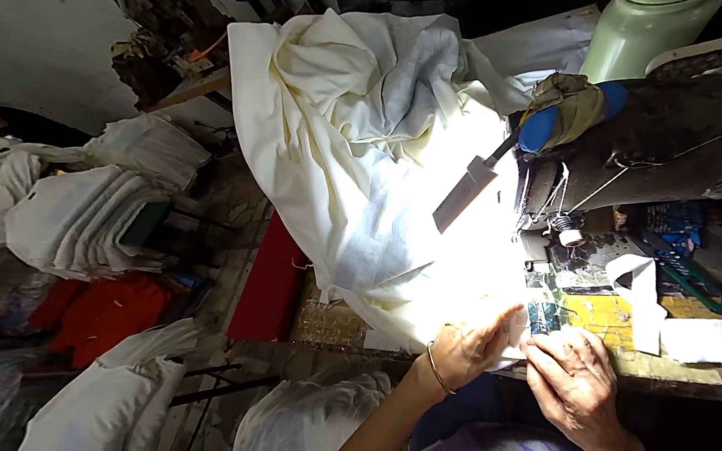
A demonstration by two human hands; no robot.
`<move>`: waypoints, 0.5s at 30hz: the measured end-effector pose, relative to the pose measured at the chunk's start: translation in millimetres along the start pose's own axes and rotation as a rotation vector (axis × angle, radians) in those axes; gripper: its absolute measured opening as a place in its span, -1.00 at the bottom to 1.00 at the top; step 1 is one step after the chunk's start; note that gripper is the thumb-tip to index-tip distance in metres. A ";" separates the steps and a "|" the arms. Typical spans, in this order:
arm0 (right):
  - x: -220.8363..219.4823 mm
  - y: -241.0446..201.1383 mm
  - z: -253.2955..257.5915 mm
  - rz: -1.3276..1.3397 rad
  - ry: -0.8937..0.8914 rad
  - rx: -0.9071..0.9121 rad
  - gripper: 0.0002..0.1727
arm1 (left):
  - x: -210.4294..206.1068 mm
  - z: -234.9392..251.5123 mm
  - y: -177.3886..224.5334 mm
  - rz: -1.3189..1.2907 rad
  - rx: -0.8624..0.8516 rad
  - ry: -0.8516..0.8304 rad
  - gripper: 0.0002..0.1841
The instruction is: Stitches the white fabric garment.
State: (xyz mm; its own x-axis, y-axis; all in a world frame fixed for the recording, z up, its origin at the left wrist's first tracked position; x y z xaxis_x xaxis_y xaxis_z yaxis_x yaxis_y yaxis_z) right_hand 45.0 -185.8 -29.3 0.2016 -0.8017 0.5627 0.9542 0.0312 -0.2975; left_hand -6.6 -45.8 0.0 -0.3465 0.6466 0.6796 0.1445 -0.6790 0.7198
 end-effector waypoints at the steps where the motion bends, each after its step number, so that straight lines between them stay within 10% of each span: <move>1: 0.2 -0.2 0.5 0.002 -0.003 0.002 -0.71 | -0.6 0.5 -2.2 -0.001 0.035 0.007 -0.68; 15: -0.4 -1.0 2.2 -0.030 -0.020 0.010 -0.73 | 2.8 12.5 7.4 0.157 0.160 0.141 -0.81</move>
State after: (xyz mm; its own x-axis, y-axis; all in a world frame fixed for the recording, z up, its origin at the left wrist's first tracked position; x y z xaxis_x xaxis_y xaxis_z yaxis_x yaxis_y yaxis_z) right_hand 44.4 -184.2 -27.5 0.1772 -0.7902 0.5866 0.9621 0.0136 -0.2723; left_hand 5.1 -44.7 9.0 -0.4324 0.4749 0.7665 0.3480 -0.6963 0.6277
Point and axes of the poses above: each hand's wrist, its own z-axis towards the middle knuckle, its own x-axis out of the back of the hand, y = z × x, the point moved 8 cm from there along z, towards the middle knuckle, and after that the axes turned 14 degrees about x, right-handed, at the moved point
